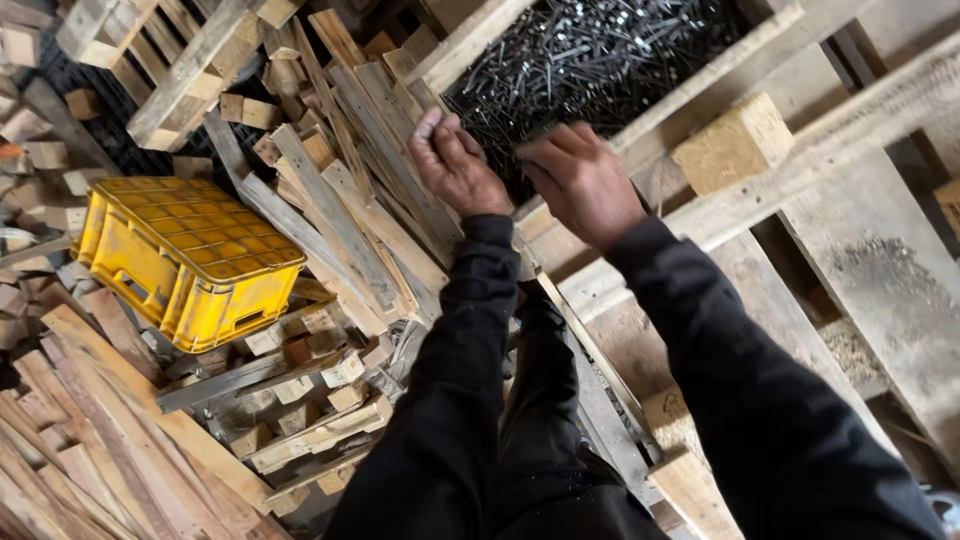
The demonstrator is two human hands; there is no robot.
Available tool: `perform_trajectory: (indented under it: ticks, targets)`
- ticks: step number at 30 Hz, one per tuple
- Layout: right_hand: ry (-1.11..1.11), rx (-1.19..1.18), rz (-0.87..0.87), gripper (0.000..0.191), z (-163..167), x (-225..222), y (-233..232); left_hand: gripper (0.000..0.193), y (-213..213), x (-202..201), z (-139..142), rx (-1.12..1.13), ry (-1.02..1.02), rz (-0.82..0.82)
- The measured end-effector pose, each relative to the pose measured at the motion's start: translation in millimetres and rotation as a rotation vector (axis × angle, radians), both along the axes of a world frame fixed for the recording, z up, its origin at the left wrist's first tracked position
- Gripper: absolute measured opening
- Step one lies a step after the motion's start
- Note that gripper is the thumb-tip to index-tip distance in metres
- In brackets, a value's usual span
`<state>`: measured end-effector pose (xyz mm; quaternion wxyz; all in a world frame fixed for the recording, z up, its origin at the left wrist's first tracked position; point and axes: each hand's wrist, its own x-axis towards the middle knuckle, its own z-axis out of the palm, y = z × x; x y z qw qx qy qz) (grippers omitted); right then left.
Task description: The person assembles small wooden blocks into a structure on a wooden pallet. They pick up blocks from a yellow crate, place them on the pallet, and use a hammer to drive nails into the blocks to secure them. The person also handles loose planks and nails during the process.
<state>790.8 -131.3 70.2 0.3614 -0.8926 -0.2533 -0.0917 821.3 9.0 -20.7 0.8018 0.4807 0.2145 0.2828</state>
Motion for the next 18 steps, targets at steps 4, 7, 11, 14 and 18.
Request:
perform_trajectory:
  ticks: [4, 7, 11, 14, 18]
  targets:
    - [-0.030, -0.467, 0.038, 0.047, -51, 80, 42, 0.024, -6, 2, -7, 0.361, 0.078, 0.065]
    - [-0.051, -0.691, 0.029, 0.046, -73, 106, 65, 0.024, -8, 1, -8, 0.188, 0.111, 0.020]
    - [-0.006, -0.748, 0.132, 0.033, -77, 123, 79, 0.025, -7, 7, -5, 0.371, 0.135, 0.059]
    - [0.053, -0.737, 0.223, 0.039, -72, 126, 77, 0.022, -7, 8, -4, 0.319, 0.138, 0.045]
    - [-0.003, -0.796, 0.215, 0.034, -68, 122, 79, 0.020, -6, 6, -8, 0.302, 0.151, 0.037]
